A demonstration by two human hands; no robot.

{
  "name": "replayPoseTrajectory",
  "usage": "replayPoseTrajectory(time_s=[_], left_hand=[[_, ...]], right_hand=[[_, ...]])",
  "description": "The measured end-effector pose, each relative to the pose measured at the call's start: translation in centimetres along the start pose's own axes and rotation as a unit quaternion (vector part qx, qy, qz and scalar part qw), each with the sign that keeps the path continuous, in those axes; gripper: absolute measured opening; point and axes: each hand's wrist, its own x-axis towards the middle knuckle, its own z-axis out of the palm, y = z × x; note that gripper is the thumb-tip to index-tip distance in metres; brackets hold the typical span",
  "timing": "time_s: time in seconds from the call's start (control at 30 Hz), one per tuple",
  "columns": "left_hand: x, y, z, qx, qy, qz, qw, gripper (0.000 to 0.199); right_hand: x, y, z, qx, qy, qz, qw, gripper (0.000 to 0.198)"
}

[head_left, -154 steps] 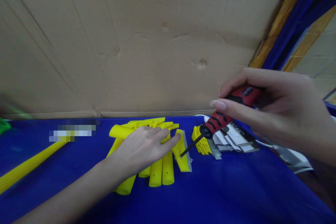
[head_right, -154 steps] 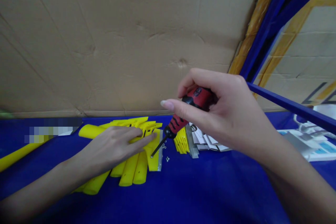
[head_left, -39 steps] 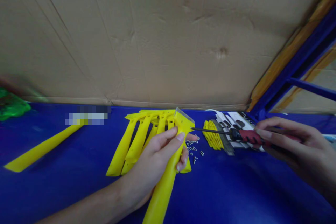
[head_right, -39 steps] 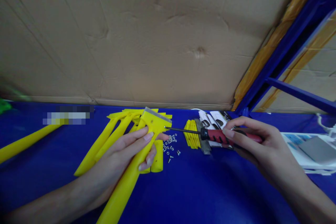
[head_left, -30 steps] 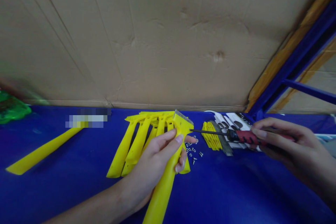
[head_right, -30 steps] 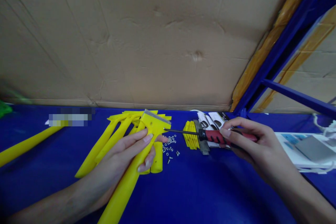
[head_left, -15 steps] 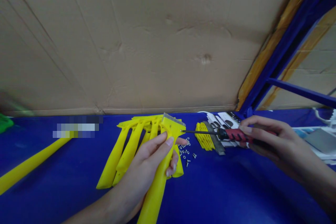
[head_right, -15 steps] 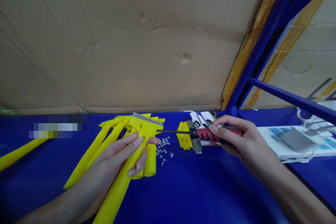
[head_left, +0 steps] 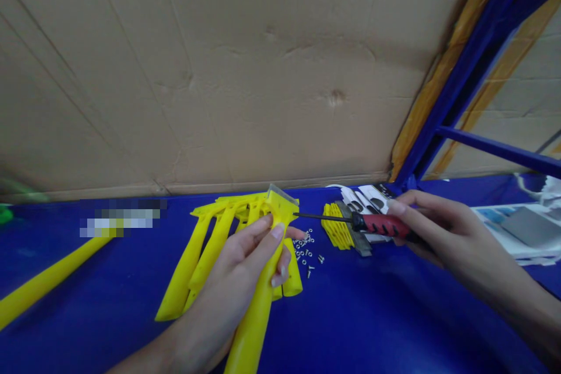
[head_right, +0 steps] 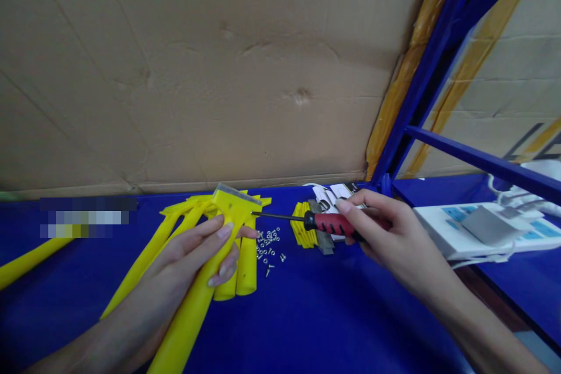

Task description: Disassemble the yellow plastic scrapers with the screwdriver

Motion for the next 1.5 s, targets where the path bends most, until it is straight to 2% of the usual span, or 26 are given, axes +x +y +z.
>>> replayPoseTrajectory(time_s=[0.07, 0.13, 0.2, 0.3, 0.37, 0.43, 0.5, 0.57, 0.63, 0.7, 0.77, 0.9, 0.97, 1.03, 1.13, 1.2, 1.23, 1.33, 1.43, 1.5], left_hand=[[0.0, 0.2, 0.0, 0.002, 0.013, 0.004, 1.000, 0.033], [-0.1, 0.4, 0.0, 0.018, 0.013, 0.015, 1.000, 0.033], [-0.1, 0.4, 0.1, 0.035, 0.005, 0.021, 0.999, 0.036], [-0.2, 0.1, 0.4, 0.037, 0.004, 0.013, 0.999, 0.037], [-0.2, -0.2, 0.7, 0.035, 0.006, 0.008, 0.999, 0.036], [-0.1, -0.4, 0.9, 0.035, 0.005, 0.005, 0.999, 0.037], [0.0, -0.5, 1.1, 0.031, 0.008, 0.003, 0.999, 0.040], [0.0, -0.4, 1.2, 0.020, 0.013, 0.001, 1.000, 0.041], [0.0, -0.3, 1.1, 0.014, 0.017, 0.003, 1.000, 0.039], [0.0, -0.3, 1.1, 0.017, 0.014, 0.001, 1.000, 0.036], [0.0, -0.5, 1.0, 0.019, 0.011, -0.004, 1.000, 0.036], [-0.1, -0.9, 1.2, 0.008, 0.013, -0.018, 1.000, 0.045], [-0.2, -1.0, 1.4, 0.012, 0.016, -0.027, 0.999, 0.048], [-0.3, -1.0, 1.5, 0.019, 0.025, -0.033, 0.999, 0.049], [-0.2, -0.9, 1.6, 0.028, 0.038, -0.023, 0.999, 0.042], [-0.1, -0.8, 1.6, 0.033, 0.037, -0.014, 0.999, 0.040], [0.0, -0.7, 1.5, 0.032, 0.035, -0.012, 0.999, 0.040], [-0.1, -0.7, 1.5, 0.016, 0.039, -0.026, 0.999, 0.040], [-0.2, -0.8, 1.6, -0.003, 0.042, -0.033, 0.999, 0.039], [-0.2, -0.9, 1.7, -0.011, 0.043, -0.033, 0.998, 0.037]], right_hand=[[0.0, 0.0, 0.0, -0.041, 0.032, -0.083, 0.995, 0.034], [0.1, 0.1, -0.1, -0.040, 0.063, -0.125, 0.989, 0.028], [0.1, 0.2, 0.0, -0.023, 0.077, -0.119, 0.990, 0.036], [0.0, 0.1, -0.1, -0.016, 0.036, -0.079, 0.996, 0.034], [-0.1, 0.0, -0.3, -0.035, 0.012, -0.077, 0.996, 0.034], [-0.2, -0.1, -0.8, -0.071, 0.010, -0.135, 0.988, 0.026], [-0.1, 0.0, -1.3, -0.101, 0.003, -0.232, 0.967, 0.012], [0.0, 0.2, -1.6, -0.107, 0.004, -0.295, 0.949, 0.016], [0.1, 0.5, -1.6, -0.090, 0.016, -0.259, 0.961, 0.026], [0.2, 0.8, -1.3, -0.064, 0.022, -0.169, 0.983, 0.030], [0.3, 1.1, -1.1, -0.039, 0.033, -0.112, 0.992, 0.033], [0.7, 1.2, -1.1, 0.059, 0.096, -0.119, 0.986, 0.041], [0.8, 1.3, -1.3, 0.085, 0.067, -0.088, 0.990, 0.034], [0.8, 1.3, -1.5, 0.054, 0.028, -0.056, 0.997, 0.039], [0.6, 1.6, -1.6, 0.025, 0.036, -0.091, 0.995, 0.026], [0.5, 1.7, -1.5, 0.064, 0.041, -0.106, 0.991, 0.034], [0.5, 1.7, -1.4, 0.072, 0.035, -0.093, 0.992, 0.036], [0.6, 1.6, -1.4, 0.043, 0.050, -0.067, 0.996, 0.035], [0.7, 1.5, -1.6, 0.057, 0.062, -0.129, 0.988, 0.035], [0.6, 1.5, -1.6, 0.064, 0.043, -0.131, 0.988, 0.032]])
